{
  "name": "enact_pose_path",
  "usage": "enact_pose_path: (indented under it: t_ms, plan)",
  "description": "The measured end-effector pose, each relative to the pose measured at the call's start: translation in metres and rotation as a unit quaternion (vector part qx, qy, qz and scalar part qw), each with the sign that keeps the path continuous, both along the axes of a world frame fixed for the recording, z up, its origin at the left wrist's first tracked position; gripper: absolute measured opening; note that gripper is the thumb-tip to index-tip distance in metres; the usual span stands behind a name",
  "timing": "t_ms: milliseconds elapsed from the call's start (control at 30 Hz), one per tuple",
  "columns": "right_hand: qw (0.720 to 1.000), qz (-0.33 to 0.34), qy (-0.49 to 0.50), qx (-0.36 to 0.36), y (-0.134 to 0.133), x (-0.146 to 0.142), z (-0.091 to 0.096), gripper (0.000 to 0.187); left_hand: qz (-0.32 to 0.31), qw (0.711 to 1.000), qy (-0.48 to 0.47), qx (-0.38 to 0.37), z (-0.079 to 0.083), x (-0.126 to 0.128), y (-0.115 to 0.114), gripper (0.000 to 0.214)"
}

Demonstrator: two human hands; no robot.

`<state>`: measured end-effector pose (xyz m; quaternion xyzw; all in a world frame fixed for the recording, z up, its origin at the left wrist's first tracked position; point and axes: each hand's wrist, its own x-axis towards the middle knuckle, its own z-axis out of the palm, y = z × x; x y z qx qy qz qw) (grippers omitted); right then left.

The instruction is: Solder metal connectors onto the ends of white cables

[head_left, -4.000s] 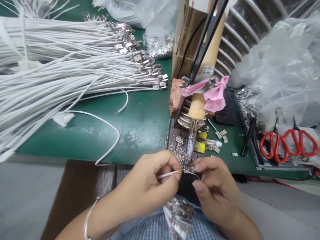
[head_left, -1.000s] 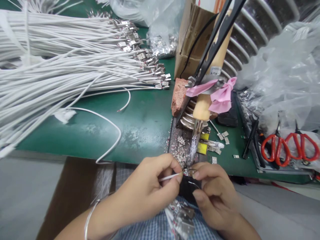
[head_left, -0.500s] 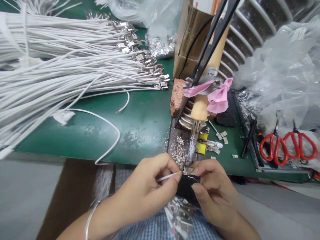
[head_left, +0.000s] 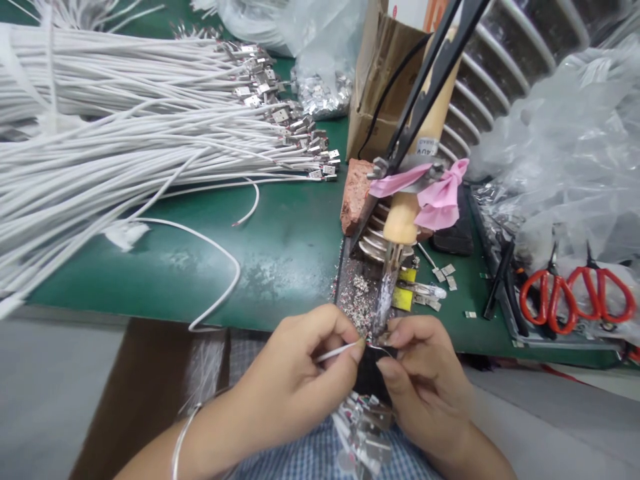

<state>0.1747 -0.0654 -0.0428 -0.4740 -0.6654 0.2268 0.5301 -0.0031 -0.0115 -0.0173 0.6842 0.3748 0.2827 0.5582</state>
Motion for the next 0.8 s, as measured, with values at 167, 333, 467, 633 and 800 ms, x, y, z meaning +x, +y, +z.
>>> enact_pose_path:
  t_ms: [167, 333, 467, 633, 800]
  plan:
    - [1.0, -0.004, -0.004, 0.004, 0.0003, -0.0009, 0.0001, 0.017, -0.002, 1.0, -0.009, -0.001, 0.0, 0.0, 0.001, 0.014]
    - [1.0, -0.006, -0.014, 0.005, 0.0016, -0.0011, 0.0017, 0.016, -0.004, 1.0, -0.002, -0.001, 0.0003, -0.0001, 0.0007, 0.014]
    - [1.0, -0.007, -0.021, 0.007, 0.0013, -0.002, 0.0011, 0.016, -0.002, 1.0, 0.009, 0.006, -0.0001, -0.0009, -0.0008, 0.015]
    - [1.0, -0.009, -0.01, 0.013, 0.0014, -0.0034, 0.0015, 0.02, -0.001, 1.0, 0.01, 0.002, -0.0006, -0.0006, -0.0009, 0.015]
    - [1.0, -0.006, 0.012, 0.01, 0.0017, -0.0035, 0.0042, 0.021, -0.005, 1.0, -0.006, 0.005, -0.0011, -0.0012, -0.0007, 0.015]
